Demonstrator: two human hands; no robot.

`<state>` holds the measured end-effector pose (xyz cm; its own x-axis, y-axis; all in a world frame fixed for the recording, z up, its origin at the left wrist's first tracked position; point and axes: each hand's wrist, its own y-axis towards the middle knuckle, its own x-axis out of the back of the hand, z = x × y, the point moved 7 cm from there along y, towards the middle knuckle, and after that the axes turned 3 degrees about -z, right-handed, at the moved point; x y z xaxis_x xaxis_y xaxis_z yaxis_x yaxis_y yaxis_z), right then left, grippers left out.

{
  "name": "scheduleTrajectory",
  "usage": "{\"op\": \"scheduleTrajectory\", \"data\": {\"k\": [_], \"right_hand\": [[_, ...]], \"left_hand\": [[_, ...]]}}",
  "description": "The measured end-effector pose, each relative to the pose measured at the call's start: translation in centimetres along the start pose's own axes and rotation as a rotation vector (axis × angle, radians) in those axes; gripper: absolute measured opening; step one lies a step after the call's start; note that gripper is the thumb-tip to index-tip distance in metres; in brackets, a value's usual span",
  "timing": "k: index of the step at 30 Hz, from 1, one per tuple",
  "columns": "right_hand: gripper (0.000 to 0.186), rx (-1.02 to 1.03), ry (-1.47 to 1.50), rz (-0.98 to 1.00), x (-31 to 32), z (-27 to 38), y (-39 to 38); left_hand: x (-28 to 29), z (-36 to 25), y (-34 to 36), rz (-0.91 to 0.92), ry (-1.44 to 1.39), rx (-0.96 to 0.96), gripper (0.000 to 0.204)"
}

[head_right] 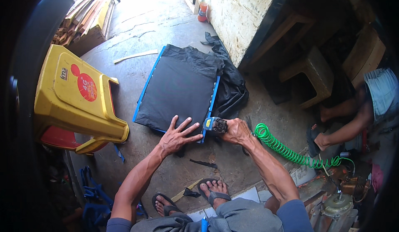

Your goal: The person staples a black fabric cover onto a blue wooden frame using a pneumatic staple gun. They trim excess fabric with scissors, smooth and fold the edges, and continue stapling around the perimeter to secure the cover.

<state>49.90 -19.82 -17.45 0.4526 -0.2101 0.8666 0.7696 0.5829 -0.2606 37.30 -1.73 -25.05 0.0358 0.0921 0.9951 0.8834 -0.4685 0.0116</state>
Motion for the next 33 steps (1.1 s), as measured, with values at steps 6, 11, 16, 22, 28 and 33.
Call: {"op": "scheduleTrajectory", "data": {"k": [6,11,16,22,28,33], "right_hand": [[0.021,-0.021,-0.016,-0.022,0.1,-2.1,2.0],[0.025,-0.011,0.053,-0.039,1.8,-0.9,2.5],[0.026,-0.032,-0.035,-0.016,2.1,-2.3,3.9],[0.027,-0.029,0.053,-0.186,1.3,-2.8,-0.5],[0.032,-0.150,-0.156,-0.394,-4.9,-10.6,-12.1],[0.043,-0.295,-0.381,-0.122,-8.6,-15.6,-14.4]], "left_hand": [[-0.1,-0.2,0.1,-0.007,-0.005,0.000,0.071],[0.2,-0.2,0.0,0.005,-0.009,0.010,0.071],[0.2,-0.3,0.3,0.015,0.001,0.008,0.069],[1.0,0.0,-0.1,-0.039,-0.067,0.018,0.064],[7.2,8.4,-2.3,-0.416,-0.249,0.340,0.052],[4.3,16.5,-9.4,-0.511,-0.349,0.836,0.040]]}}
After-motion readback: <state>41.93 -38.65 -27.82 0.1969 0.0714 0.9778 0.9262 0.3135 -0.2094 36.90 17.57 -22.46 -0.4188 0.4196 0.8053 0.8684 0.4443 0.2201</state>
